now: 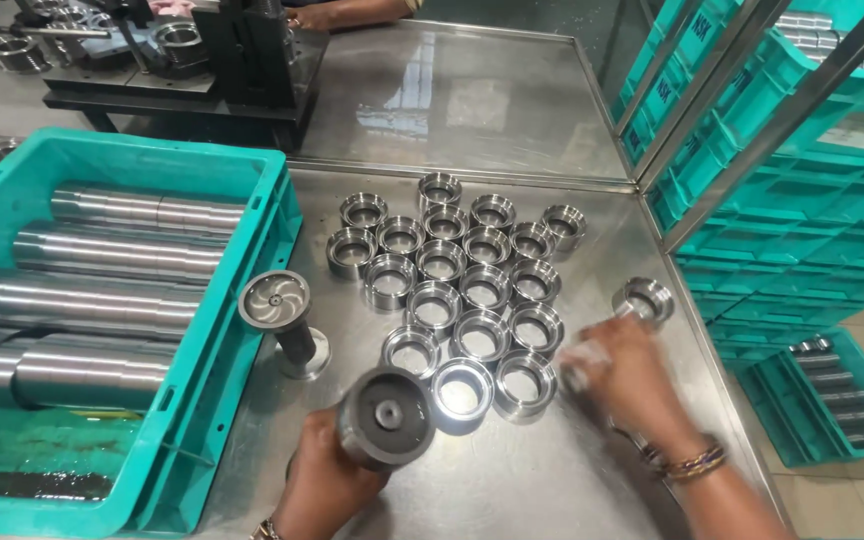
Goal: Assembling various metal rings and components onto a central shaft.
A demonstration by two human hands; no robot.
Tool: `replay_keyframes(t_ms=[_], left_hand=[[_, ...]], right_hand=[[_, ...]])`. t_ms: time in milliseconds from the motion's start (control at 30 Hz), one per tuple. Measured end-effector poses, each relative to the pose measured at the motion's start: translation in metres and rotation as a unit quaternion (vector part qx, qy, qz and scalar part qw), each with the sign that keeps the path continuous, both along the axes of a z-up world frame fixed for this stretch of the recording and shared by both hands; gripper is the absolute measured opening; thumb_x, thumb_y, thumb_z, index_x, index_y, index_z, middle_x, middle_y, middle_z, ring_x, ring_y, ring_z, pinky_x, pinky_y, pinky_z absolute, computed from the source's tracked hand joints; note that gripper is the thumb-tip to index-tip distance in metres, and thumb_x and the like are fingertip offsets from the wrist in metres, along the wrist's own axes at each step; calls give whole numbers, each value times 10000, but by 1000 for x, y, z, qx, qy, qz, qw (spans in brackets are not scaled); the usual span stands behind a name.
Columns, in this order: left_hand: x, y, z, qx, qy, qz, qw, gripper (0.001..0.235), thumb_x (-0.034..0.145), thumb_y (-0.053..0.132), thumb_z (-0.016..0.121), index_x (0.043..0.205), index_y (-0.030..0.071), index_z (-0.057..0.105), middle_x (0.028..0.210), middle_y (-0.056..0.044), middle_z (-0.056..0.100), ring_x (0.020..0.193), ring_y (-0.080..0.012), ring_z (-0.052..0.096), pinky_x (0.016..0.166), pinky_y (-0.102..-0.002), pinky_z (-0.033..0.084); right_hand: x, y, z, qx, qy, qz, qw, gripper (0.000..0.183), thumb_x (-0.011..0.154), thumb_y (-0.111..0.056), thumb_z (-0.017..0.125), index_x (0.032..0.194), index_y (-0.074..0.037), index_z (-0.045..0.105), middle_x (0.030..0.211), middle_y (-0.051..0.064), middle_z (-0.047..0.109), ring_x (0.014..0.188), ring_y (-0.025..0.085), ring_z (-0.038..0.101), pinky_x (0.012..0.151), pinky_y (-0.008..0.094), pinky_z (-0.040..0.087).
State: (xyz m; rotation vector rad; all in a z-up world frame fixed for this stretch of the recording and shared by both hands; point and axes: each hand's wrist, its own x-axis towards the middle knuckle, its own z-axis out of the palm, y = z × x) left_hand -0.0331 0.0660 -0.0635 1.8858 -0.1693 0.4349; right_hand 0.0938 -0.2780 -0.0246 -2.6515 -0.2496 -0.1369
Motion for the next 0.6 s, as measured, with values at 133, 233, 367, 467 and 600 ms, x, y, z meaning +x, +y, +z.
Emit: replay_keyframes(t_ms=[133, 233, 367, 467, 600], left_hand=[[0, -8, 45, 28, 70, -30, 997, 289, 670, 117, 808, 940, 54, 725, 812, -96, 791, 707, -257, 799, 662, -354, 616], [0, -7, 51, 113, 54, -39, 991, 384, 652, 149, 830, 1020, 91, 740, 858, -122, 775, 757, -313, 770, 676, -374, 605], [5, -20, 61, 243, 69, -70, 965, 463, 677, 216, 792, 1125, 150, 693, 862, -107, 749, 748, -369, 716, 662, -454, 570], [3, -29, 61, 289, 70, -83, 951, 467, 707, 273, 793, 1146, 171, 672, 833, -99, 735, 732, -380, 697, 644, -492, 547], [-5, -21, 59, 334, 68, -86, 936, 352, 767, 315, 786, 1051, 153, 657, 807, -95, 719, 735, -374, 686, 651, -500, 535]], right_hand=[[-50, 16, -7, -87, 79, 43, 992, 578, 777, -476, 797, 1175, -84, 651, 1139, 125, 640, 1130, 313, 600, 946, 428, 517], [-63, 9, -11, -118, 28, 63, 991, 444, 824, -535, 798, 999, -140, 697, 1227, 89, 647, 1179, 294, 629, 958, 413, 554], [-71, 54, 22, -80, 103, 77, 989, 1006, 630, -535, 870, 1490, -210, 461, 1428, 207, 460, 1171, 389, 568, 886, 475, 521], [-60, 67, 2, -125, 85, 91, 984, 926, 692, -551, 822, 1503, -279, 468, 1417, 197, 446, 1218, 394, 547, 886, 464, 535], [-62, 46, -40, -168, -71, 123, 976, 387, 873, -520, 753, 1048, -220, 583, 1453, 189, 498, 1196, 381, 598, 817, 427, 574]])
